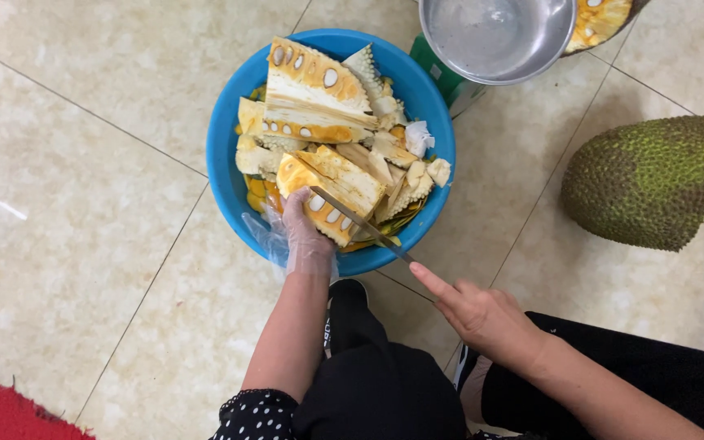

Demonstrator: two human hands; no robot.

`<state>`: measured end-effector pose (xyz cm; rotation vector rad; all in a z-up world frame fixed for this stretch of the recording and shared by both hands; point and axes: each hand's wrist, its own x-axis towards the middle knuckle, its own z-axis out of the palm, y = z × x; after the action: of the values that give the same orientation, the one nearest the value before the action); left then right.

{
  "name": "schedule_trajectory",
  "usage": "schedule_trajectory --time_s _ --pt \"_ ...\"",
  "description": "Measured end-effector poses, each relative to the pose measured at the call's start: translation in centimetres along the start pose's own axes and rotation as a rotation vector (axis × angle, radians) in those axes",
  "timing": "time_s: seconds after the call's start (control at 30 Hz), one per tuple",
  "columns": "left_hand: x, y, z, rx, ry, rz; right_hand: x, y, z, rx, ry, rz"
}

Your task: Cutting and peeling a jackfruit using a large knife

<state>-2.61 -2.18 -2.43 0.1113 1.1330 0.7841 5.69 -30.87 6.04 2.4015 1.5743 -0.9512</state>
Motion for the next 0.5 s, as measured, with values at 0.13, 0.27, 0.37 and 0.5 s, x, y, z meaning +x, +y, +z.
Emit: schedule_trajectory --time_s 0.13,0.27,0.37,0.5 --pt "0.2 -0.2 0.4 0.022 0.030 0.017 0.2 0.4 0.7 -0.033 0.089 -0.027" --pt "0.3 -0.6 0.9 0.029 0.084 0.035 0.5 0.3 -0.4 0.047 0.005 0.000" --pt "-0.2 -0.6 1.6 0.060 0.140 0.028 0.8 0.8 0.1 0.117 -0.039 -0.017" --pt "4.0 -2.5 -1.6 0.111 0.071 0.023 1.6 -1.1 -2.9 0.213 -0.123 0.065"
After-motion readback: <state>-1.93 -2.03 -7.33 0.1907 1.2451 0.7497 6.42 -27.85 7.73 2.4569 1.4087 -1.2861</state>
